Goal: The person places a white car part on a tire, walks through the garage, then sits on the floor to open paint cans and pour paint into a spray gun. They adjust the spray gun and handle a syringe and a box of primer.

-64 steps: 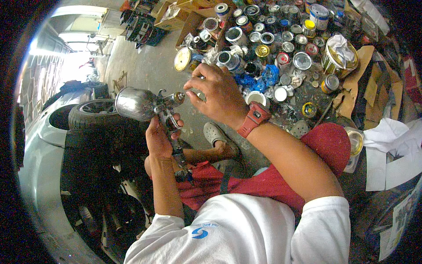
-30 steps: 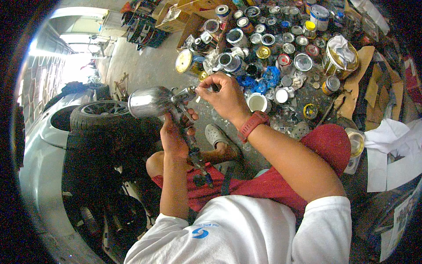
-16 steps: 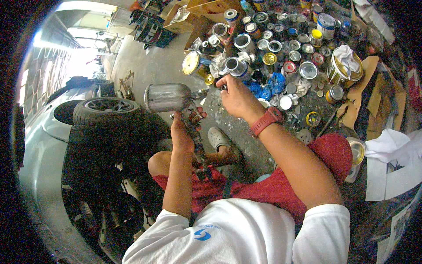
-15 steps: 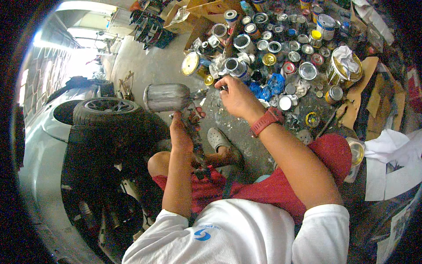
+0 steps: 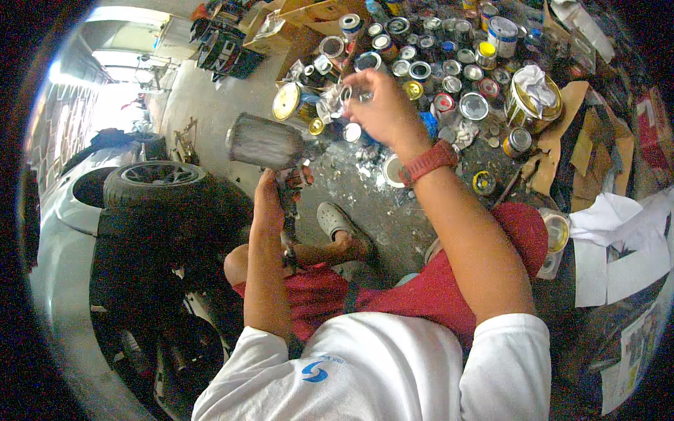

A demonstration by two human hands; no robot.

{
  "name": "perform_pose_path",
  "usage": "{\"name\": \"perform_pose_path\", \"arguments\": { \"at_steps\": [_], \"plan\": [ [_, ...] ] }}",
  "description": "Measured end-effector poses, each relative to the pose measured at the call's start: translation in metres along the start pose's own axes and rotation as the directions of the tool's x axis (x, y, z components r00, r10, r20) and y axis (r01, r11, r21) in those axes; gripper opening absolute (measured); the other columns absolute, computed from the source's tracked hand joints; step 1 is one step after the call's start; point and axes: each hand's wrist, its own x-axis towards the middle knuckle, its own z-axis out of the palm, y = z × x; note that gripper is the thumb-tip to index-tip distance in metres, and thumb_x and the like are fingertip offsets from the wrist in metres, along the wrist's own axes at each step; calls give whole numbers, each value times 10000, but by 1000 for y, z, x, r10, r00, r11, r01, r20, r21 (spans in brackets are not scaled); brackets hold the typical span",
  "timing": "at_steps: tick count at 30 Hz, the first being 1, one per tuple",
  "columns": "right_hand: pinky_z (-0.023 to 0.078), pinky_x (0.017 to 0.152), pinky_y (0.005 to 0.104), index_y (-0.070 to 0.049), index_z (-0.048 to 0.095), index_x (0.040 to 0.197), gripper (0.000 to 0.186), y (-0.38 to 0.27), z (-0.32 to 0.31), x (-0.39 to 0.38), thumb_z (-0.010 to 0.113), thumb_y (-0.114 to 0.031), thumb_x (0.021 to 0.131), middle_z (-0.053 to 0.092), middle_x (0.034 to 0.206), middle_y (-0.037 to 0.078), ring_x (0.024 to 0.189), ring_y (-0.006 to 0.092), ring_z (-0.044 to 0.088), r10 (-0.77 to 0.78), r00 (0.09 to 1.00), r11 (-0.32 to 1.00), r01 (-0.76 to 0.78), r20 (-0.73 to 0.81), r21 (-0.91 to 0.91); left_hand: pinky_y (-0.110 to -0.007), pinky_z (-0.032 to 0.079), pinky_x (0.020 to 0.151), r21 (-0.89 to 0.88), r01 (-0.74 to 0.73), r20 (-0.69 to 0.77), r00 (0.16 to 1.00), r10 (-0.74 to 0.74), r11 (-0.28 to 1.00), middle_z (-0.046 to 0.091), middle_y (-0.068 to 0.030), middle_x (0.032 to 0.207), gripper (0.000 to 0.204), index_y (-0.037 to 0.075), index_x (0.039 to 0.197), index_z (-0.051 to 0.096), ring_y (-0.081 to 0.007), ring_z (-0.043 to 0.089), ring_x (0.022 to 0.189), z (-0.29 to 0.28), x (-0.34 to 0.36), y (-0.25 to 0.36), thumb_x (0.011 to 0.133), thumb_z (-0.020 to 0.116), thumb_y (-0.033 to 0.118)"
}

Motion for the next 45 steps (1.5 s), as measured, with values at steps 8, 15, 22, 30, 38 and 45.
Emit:
{"name": "perform_pose_path", "arguments": {
  "at_steps": [8,15,22,30,38,45],
  "plan": [
    [598,709,280,6,660,1215,356,-16,-18,3,762,-46,878,745,1090,131,821,147,739,-43,993,998,47,-107,40,-286,465,578,310,107,-64,994,-92,945,728,-46,874,558,58,1062,670,-143,668,724,18,20,-59,1058,507,592],
    [572,856,351,-39,728,1125,323,-8,-17,7,829,-124,830,768,1055,103,974,193,723,-161,968,985,145,-192,-93,-307,460,533,455,40,-91,996,2,890,710,-57,756,648,19,898,715,-134,606,601,27,30,-81,1057,502,611],
    [565,840,338,-82,766,1114,302,-8,-20,10,839,-175,836,773,1027,95,909,178,709,-172,973,978,149,-151,-149,-317,456,533,496,88,-167,986,-5,864,697,-63,731,693,2,851,716,-140,590,579,29,31,-71,1046,504,633],
    [562,820,334,-95,774,1119,311,-11,-26,6,850,-189,833,774,982,80,884,166,702,-174,974,978,154,-148,-142,-306,420,516,480,45,-169,985,42,876,665,-39,696,678,37,814,670,-127,550,551,32,27,-66,1038,502,654],
    [567,828,340,-75,740,1108,374,2,-21,9,879,-242,803,753,977,85,902,192,710,-175,971,966,137,-162,-220,-303,448,523,389,65,-192,981,12,919,688,-44,746,658,30,896,690,-135,615,631,31,27,-62,1039,506,646],
    [572,812,342,-77,743,1094,355,-5,-20,6,875,-240,808,755,969,90,899,198,714,-157,973,962,112,-168,-247,-299,458,524,430,63,-159,987,7,901,686,-44,741,671,22,891,694,-135,621,636,28,26,-56,1034,510,651]
  ]
}}
